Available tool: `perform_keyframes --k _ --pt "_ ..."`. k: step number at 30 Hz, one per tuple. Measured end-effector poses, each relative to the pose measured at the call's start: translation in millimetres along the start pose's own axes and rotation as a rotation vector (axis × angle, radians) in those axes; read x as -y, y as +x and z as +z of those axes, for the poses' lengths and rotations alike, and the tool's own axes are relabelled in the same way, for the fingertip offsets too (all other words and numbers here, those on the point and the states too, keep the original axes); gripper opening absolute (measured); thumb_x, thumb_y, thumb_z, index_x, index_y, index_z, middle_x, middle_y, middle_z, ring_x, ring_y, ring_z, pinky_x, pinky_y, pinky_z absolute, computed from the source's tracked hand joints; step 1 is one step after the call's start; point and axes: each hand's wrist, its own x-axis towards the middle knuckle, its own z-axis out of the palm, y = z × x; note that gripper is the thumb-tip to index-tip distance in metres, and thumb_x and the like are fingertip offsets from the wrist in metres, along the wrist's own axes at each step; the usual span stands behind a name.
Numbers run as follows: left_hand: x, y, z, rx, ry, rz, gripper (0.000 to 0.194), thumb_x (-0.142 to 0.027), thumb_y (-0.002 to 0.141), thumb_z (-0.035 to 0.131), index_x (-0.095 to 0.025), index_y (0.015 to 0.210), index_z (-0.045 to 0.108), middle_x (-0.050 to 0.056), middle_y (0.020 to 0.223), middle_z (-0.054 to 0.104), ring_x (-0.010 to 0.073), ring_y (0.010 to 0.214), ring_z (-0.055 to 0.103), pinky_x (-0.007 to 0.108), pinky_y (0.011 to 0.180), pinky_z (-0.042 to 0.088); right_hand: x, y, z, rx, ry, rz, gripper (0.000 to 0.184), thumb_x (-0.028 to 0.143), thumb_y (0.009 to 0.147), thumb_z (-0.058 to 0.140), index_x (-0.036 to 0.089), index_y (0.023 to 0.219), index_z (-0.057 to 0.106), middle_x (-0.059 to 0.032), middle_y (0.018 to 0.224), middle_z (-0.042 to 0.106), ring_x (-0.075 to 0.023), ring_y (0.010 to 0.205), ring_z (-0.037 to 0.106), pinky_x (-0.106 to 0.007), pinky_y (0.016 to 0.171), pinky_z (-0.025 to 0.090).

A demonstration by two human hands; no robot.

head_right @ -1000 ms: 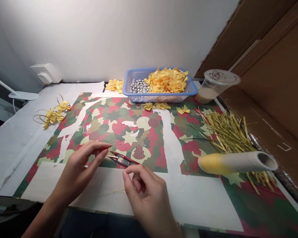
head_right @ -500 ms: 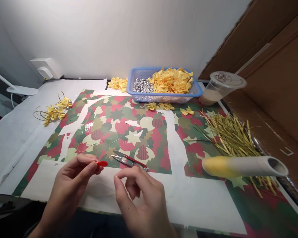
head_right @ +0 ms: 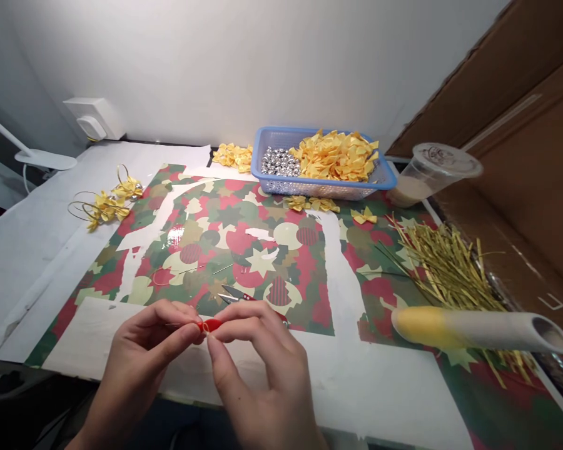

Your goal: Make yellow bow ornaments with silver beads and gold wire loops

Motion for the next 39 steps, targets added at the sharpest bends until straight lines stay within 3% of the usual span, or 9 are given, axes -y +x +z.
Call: perform_keyframes --k 5,9,14,17,20,27,34,39 --pt "1.8 -0.5 2.5 0.004 0.007 0.022 0.018 -0.009 0.069 0.077 -0.027 0.071 0.077 -0.004 0.070 0.074 0.0079 0.068 0.069 0.009 0.065 0.056 0.7 -1.5 6.3 -0.001 0.147 0.110 0.013 0.013 0.083 0.063 0.023 0.076 0.068 -0.0019 0.082 0.066 -0.0154 0.081 0.063 -0.023 0.071 0.054" --pt "4.8 0.0 2.5 -0.022 0.059 0.137 0.023 -0.008 0.071 0.075 -0.030 0.075 0.078 -0.006 0.073 0.075 0.0077 0.072 0.070 0.009 0.068 0.056 0.4 -3.5 9.3 -0.025 0.173 0.166 0.013 0.016 0.085 0.062 0.024 0.075 0.067 -0.0015 0.084 0.064 -0.0149 0.083 0.062 -0.022 0.073 0.053" --pt "5.3 0.3 -1.5 -0.040 0.299 0.328 0.025 -0.009 0.077 0.071 -0.032 0.087 0.077 -0.006 0.080 0.075 0.0071 0.073 0.070 0.009 0.070 0.055 0.4 -4.3 7.0 -0.053 -0.003 0.049 0.011 0.017 0.083 0.064 0.026 0.077 0.067 -0.0013 0.090 0.060 -0.0162 0.088 0.059 -0.029 0.081 0.049" --pt "5.6 -1.1 -2.5 -0.016 0.391 0.372 0.027 -0.011 0.079 0.070 -0.032 0.096 0.075 -0.005 0.082 0.074 0.0075 0.073 0.070 0.010 0.070 0.057 4.3 -2.7 6.7 -0.004 -0.036 -0.009 0.014 0.012 0.084 0.061 0.024 0.079 0.064 -0.0004 0.082 0.060 -0.0148 0.077 0.058 -0.027 0.070 0.048" --pt "5.2 -3.8 -0.8 -0.041 0.336 0.332 0.033 -0.009 0.077 0.071 -0.032 0.100 0.071 -0.008 0.077 0.074 0.0069 0.069 0.072 0.009 0.067 0.058 7.4 -0.5 8.1 0.051 -0.049 -0.019 0.015 0.011 0.086 0.058 0.023 0.077 0.061 0.0020 0.069 0.057 -0.0124 0.063 0.052 -0.025 0.059 0.044" --pt "5.6 -5.7 2.7 -0.144 0.226 0.350 0.030 -0.002 0.071 0.071 -0.024 0.077 0.051 -0.012 0.071 0.075 0.0101 0.066 0.074 0.014 0.066 0.061 7.4 3.2 10.9 0.066 -0.125 0.015 0.014 0.013 0.085 0.059 0.022 0.075 0.062 0.0043 0.061 0.053 -0.0102 0.056 0.047 -0.023 0.053 0.040" --pt "14.4 -6.3 -3.4 -0.142 0.398 0.521 0.034 0.002 0.070 0.071 -0.022 0.075 0.047 -0.010 0.078 0.075 0.0104 0.074 0.075 0.014 0.075 0.060 8.7 4.5 10.6 0.073 -0.135 0.025 0.015 0.013 0.085 0.058 0.021 0.072 0.063 0.0023 0.060 0.054 -0.0117 0.054 0.047 -0.025 0.050 0.040" --pt "15.0 -9.6 -6.7 -0.143 0.539 0.615 0.033 -0.001 0.072 0.071 -0.021 0.075 0.046 -0.005 0.079 0.075 0.0142 0.074 0.075 0.017 0.071 0.062 7.5 4.2 10.8 0.071 -0.122 0.014 0.014 0.015 0.085 0.058 0.021 0.074 0.062 0.0041 0.059 0.052 -0.0104 0.055 0.047 -0.023 0.053 0.041"
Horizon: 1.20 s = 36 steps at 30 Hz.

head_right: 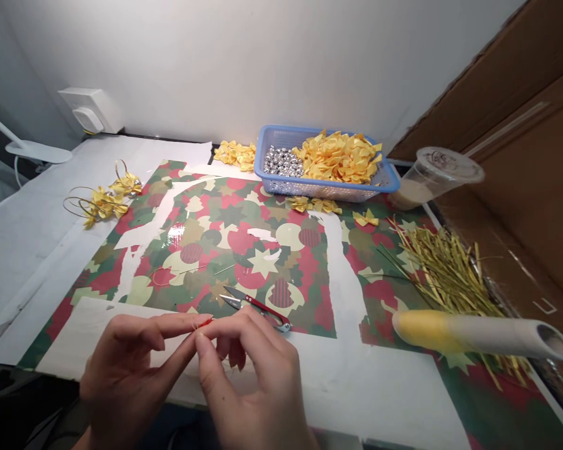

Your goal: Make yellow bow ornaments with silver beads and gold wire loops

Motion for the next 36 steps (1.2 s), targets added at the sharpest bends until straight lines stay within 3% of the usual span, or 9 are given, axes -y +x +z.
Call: perform_keyframes --k 5,14,22,36 --pt "-0.3 2.0 1.2 -0.003 0.105 0.062 0.029 -0.004 0.074 0.070 -0.022 0.075 0.047 -0.005 0.072 0.074 0.0151 0.070 0.075 0.017 0.067 0.062 -0.2 -0.7 0.2 -0.002 0.005 0.008 0.014 0.014 0.085 0.059 0.022 0.073 0.062 0.0046 0.059 0.051 -0.0104 0.055 0.047 -0.023 0.052 0.040" --pt "0.7 0.6 1.8 -0.018 0.145 0.014 0.029 -0.006 0.073 0.073 -0.023 0.078 0.050 -0.006 0.073 0.072 0.0155 0.070 0.075 0.020 0.067 0.062 -0.1 -3.7 0.4 -0.081 0.009 -0.034 0.014 0.014 0.085 0.058 0.022 0.074 0.061 0.0034 0.060 0.052 -0.0117 0.054 0.047 -0.026 0.054 0.042" --pt "1.5 0.2 0.9 -0.015 0.190 0.093 0.026 -0.007 0.074 0.073 -0.024 0.084 0.056 -0.006 0.072 0.072 0.0135 0.071 0.075 0.016 0.068 0.060 0.3 -2.9 -0.6 -0.024 -0.033 -0.061 0.013 0.011 0.085 0.059 0.022 0.078 0.062 0.0029 0.063 0.054 -0.0112 0.056 0.047 -0.024 0.050 0.039" --pt "-4.3 1.0 -0.8 0.030 0.089 -0.023 0.024 -0.004 0.075 0.069 -0.023 0.081 0.055 -0.005 0.080 0.073 0.0114 0.071 0.074 0.017 0.070 0.061 -1.5 -1.4 -1.8 -0.014 -0.104 -0.047 0.015 0.014 0.086 0.057 0.021 0.073 0.059 0.0030 0.058 0.051 -0.0118 0.054 0.046 -0.026 0.052 0.041"
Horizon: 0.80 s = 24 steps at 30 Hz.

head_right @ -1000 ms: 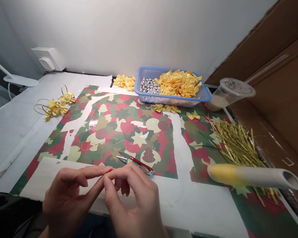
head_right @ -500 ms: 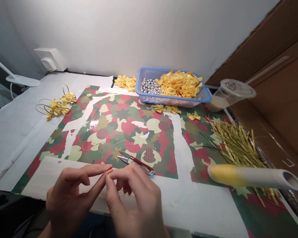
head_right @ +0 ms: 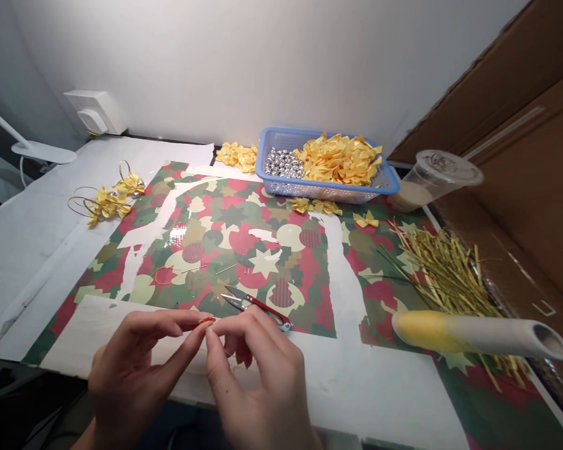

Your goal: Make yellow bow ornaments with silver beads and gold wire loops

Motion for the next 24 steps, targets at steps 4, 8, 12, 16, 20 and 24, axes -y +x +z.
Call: perform_keyframes --k 4,8,12,16,20,24 --pt "0.4 1.2 0.5 0.019 -0.072 -0.019 0.023 -0.003 0.076 0.068 -0.023 0.083 0.058 -0.006 0.079 0.072 0.0111 0.073 0.073 0.017 0.073 0.061 -0.2 0.3 -0.1 0.003 0.016 0.018 0.016 0.015 0.087 0.057 0.021 0.072 0.059 0.0033 0.058 0.051 -0.0112 0.053 0.046 -0.024 0.049 0.039" --pt "0.8 3.3 1.1 0.047 -0.135 -0.093 0.022 -0.006 0.076 0.070 -0.025 0.087 0.065 -0.006 0.077 0.071 0.0095 0.073 0.072 0.014 0.073 0.060 -1.6 0.6 -0.5 -0.011 0.027 0.030 0.016 0.016 0.087 0.057 0.021 0.071 0.059 0.0035 0.057 0.049 -0.0114 0.053 0.045 -0.025 0.051 0.040" --pt "-3.1 7.8 1.2 0.093 -0.292 -0.292 0.019 -0.009 0.077 0.071 -0.025 0.086 0.068 -0.006 0.075 0.072 0.0077 0.070 0.071 0.009 0.069 0.058 -4.3 0.0 -1.0 -0.022 0.042 0.038 0.016 0.017 0.087 0.057 0.021 0.071 0.059 0.0038 0.058 0.049 -0.0111 0.053 0.045 -0.024 0.049 0.037" --pt "-5.7 11.7 -1.0 0.171 -0.524 -0.527 0.011 -0.013 0.077 0.071 -0.023 0.081 0.069 -0.003 0.073 0.070 0.0088 0.067 0.069 0.012 0.065 0.057 -7.3 -1.4 -1.1 -0.018 0.048 0.057 0.016 0.018 0.087 0.057 0.021 0.072 0.060 0.0027 0.059 0.052 -0.0120 0.054 0.046 -0.025 0.050 0.038" --pt "-3.1 13.0 -4.7 0.289 -0.715 -0.695 0.003 -0.024 0.080 0.071 -0.021 0.080 0.069 0.001 0.072 0.067 0.0104 0.066 0.064 0.016 0.065 0.056 -10.0 -2.2 -1.0 -0.006 0.096 0.081 0.017 0.020 0.089 0.056 0.021 0.072 0.061 0.0012 0.062 0.055 -0.0134 0.057 0.050 -0.027 0.052 0.041" --pt "-2.9 15.8 -5.0 0.366 -0.851 -0.797 0.010 -0.029 0.080 0.071 -0.019 0.078 0.068 0.001 0.070 0.063 0.0100 0.063 0.058 0.018 0.062 0.052 -12.9 -2.8 -1.6 -0.022 0.122 0.100 0.016 0.020 0.088 0.057 0.021 0.072 0.061 0.0007 0.063 0.055 -0.0141 0.060 0.051 -0.027 0.053 0.042"
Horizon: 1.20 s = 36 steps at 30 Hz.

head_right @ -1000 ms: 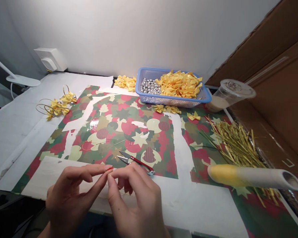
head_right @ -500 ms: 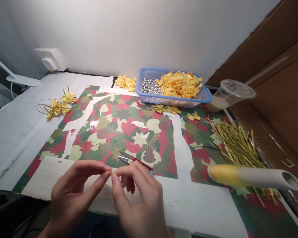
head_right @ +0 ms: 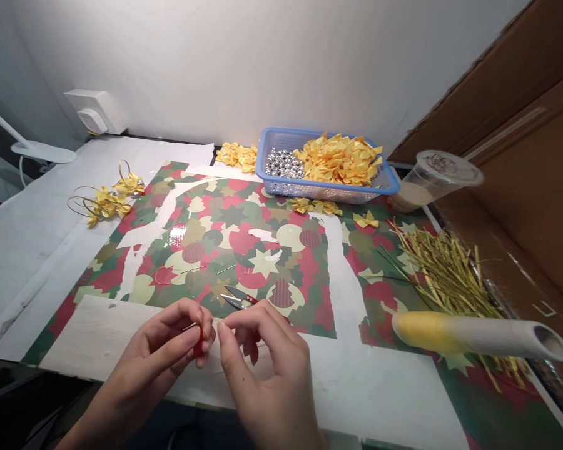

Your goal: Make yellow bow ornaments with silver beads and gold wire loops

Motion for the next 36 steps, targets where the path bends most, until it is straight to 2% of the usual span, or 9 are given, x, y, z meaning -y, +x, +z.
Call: perform_keyframes --k 3,10,14,19,22,32,36 --pt "-1.1 1.7 2.9 0.055 -0.092 -0.026 0.011 -0.027 0.081 0.071 -0.019 0.077 0.066 0.001 0.071 0.062 0.0083 0.062 0.054 0.016 0.060 0.049 -1.7 -0.4 -0.5 0.009 0.003 0.015 0.016 0.020 0.088 0.058 0.021 0.072 0.061 0.0008 0.064 0.056 -0.0141 0.060 0.052 -0.027 0.054 0.042" --pt "3.6 0.7 2.2 0.058 -0.106 -0.009 0.004 -0.022 0.083 0.069 -0.021 0.081 0.066 -0.001 0.077 0.065 0.0069 0.066 0.058 0.013 0.060 0.048 0.3 -0.2 -0.2 0.005 0.011 -0.001 0.016 0.017 0.087 0.057 0.021 0.072 0.061 0.0019 0.063 0.055 -0.0131 0.059 0.050 -0.026 0.054 0.039" --pt "5.9 0.2 3.3 -0.003 -0.057 -0.024 0.003 -0.024 0.081 0.072 -0.022 0.082 0.070 -0.003 0.073 0.067 0.0049 0.062 0.059 0.011 0.062 0.050 2.9 -0.3 -0.3 0.038 0.012 0.008 0.018 0.018 0.088 0.057 0.022 0.070 0.059 0.0017 0.063 0.056 -0.0136 0.059 0.049 -0.026 0.054 0.039" --pt "7.6 1.6 6.1 -0.122 -0.031 0.062 0.008 -0.021 0.075 0.077 -0.022 0.076 0.069 -0.004 0.070 0.067 0.0046 0.062 0.060 0.009 0.061 0.051 4.9 -0.9 0.1 0.030 0.004 -0.005 0.018 0.016 0.088 0.056 0.022 0.071 0.059 0.0018 0.064 0.056 -0.0128 0.058 0.049 -0.026 0.053 0.039" --pt "8.1 1.8 6.7 -0.156 -0.040 0.075 0.012 -0.020 0.075 0.078 -0.021 0.076 0.066 -0.005 0.067 0.067 0.0039 0.060 0.060 0.008 0.060 0.050 5.2 -0.9 0.0 0.033 0.001 -0.014 0.018 0.015 0.088 0.056 0.021 0.071 0.058 0.0020 0.064 0.057 -0.0123 0.058 0.049 -0.026 0.053 0.039" --pt "9.6 3.6 10.3 -0.193 -0.098 0.073 0.025 -0.020 0.075 0.077 -0.019 0.077 0.052 -0.007 0.069 0.063 0.0023 0.059 0.054 0.008 0.059 0.046 4.0 -4.6 3.2 0.049 -0.046 -0.034 0.017 0.014 0.087 0.057 0.021 0.072 0.060 0.0031 0.063 0.054 -0.0106 0.056 0.046 -0.024 0.051 0.037" --pt "11.5 1.6 9.5 -0.167 -0.116 0.094 0.030 -0.020 0.078 0.075 -0.019 0.074 0.045 -0.007 0.070 0.062 0.0024 0.061 0.055 0.008 0.061 0.046 3.2 -6.0 4.5 0.036 -0.047 -0.046 0.016 0.014 0.086 0.058 0.022 0.073 0.059 0.0038 0.065 0.053 -0.0099 0.058 0.047 -0.022 0.052 0.038"
